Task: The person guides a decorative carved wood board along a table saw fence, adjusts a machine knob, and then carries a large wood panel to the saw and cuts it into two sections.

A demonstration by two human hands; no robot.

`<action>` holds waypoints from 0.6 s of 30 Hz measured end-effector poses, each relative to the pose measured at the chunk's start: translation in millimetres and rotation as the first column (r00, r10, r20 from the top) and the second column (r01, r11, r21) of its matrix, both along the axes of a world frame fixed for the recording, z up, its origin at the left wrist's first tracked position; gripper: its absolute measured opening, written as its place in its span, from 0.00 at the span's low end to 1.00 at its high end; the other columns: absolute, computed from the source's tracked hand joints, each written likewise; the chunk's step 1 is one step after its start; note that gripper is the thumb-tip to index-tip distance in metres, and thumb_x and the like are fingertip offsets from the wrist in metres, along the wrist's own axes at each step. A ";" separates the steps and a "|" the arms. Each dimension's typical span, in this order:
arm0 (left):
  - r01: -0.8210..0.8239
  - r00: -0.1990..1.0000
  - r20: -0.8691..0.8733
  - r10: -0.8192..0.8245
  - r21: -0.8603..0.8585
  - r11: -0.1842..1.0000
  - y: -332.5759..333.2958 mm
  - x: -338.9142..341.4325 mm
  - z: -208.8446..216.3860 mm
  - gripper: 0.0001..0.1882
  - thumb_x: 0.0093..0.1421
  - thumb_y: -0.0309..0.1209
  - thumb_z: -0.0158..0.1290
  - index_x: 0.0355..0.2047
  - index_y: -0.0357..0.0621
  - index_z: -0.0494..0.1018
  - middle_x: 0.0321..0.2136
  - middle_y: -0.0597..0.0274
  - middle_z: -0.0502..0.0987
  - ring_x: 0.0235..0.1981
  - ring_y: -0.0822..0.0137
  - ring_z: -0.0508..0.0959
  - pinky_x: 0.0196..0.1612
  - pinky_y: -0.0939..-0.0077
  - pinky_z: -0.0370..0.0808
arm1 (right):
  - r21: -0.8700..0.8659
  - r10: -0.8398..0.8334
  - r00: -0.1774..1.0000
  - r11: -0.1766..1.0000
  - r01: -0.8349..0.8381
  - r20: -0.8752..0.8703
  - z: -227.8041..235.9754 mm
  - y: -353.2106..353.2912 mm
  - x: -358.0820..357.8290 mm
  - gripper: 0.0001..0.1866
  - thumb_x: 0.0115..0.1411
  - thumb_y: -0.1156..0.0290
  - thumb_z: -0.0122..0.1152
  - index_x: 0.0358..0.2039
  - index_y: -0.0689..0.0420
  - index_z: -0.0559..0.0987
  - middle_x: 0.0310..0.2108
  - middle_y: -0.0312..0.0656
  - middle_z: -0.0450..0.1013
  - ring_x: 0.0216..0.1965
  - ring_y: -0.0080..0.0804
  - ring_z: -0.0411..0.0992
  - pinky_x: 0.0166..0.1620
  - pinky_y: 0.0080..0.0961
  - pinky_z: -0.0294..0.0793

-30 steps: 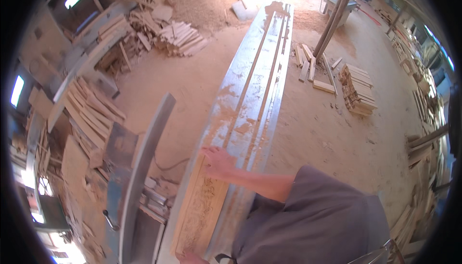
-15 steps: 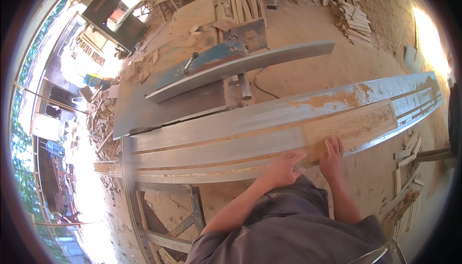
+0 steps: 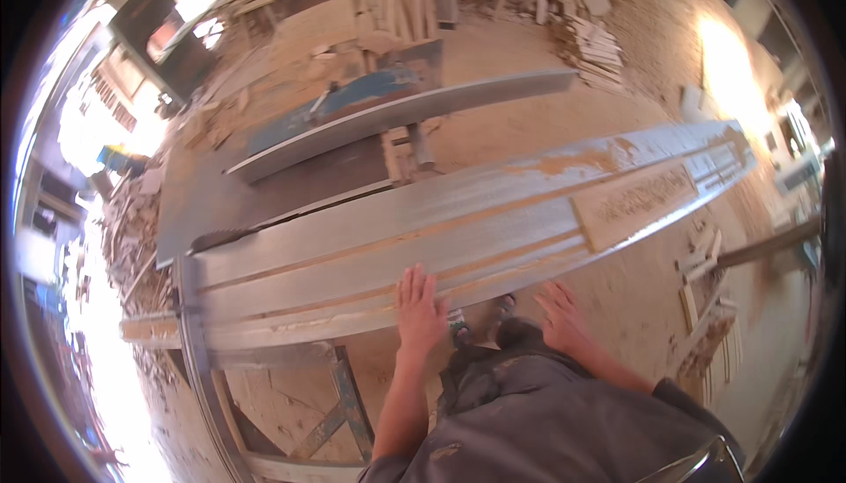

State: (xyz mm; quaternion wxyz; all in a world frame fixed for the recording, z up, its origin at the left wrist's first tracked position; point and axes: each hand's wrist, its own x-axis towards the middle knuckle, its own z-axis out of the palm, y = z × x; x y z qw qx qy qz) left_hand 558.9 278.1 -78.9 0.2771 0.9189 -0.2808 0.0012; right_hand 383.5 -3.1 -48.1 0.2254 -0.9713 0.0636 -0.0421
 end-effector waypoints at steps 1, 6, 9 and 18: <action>-0.003 1.000 0.027 0.002 0.001 1.000 -4.4 0.0 -8.4 0.30 0.60 0.36 0.57 0.61 0.39 0.66 0.70 0.45 0.56 0.72 0.44 0.52 0.72 0.46 0.50 | -0.001 0.026 0.999 1.000 -0.026 0.032 -6.8 -0.9 -1.1 0.29 0.45 0.80 0.57 0.52 0.63 0.77 0.61 0.60 0.64 0.65 0.61 0.59 0.67 0.52 0.59; 0.001 0.998 0.058 -0.005 0.065 0.998 -1.1 4.3 0.9 0.29 0.62 0.40 0.55 0.61 0.41 0.67 0.70 0.47 0.56 0.72 0.46 0.53 0.71 0.46 0.50 | 0.047 -0.052 0.994 0.997 0.057 -0.100 -20.7 -5.9 -35.5 0.28 0.47 0.79 0.58 0.53 0.63 0.77 0.58 0.63 0.68 0.62 0.63 0.62 0.66 0.51 0.62; -0.037 0.997 0.071 0.030 0.090 0.995 2.7 0.1 1.9 0.28 0.63 0.41 0.53 0.60 0.41 0.67 0.69 0.48 0.57 0.72 0.46 0.53 0.72 0.46 0.50 | 0.099 -0.093 0.981 0.989 0.111 -0.169 -11.4 -6.7 -49.5 0.26 0.46 0.79 0.59 0.50 0.64 0.78 0.57 0.59 0.70 0.60 0.60 0.65 0.63 0.48 0.66; -0.154 0.982 0.120 0.143 0.085 0.984 -31.9 -4.0 1.7 0.26 0.60 0.38 0.53 0.57 0.38 0.70 0.67 0.50 0.62 0.70 0.48 0.57 0.71 0.47 0.50 | 0.157 -0.213 0.977 0.965 0.208 0.017 -6.5 -88.9 -51.4 0.20 0.48 0.80 0.58 0.45 0.67 0.79 0.51 0.57 0.74 0.56 0.59 0.69 0.61 0.47 0.68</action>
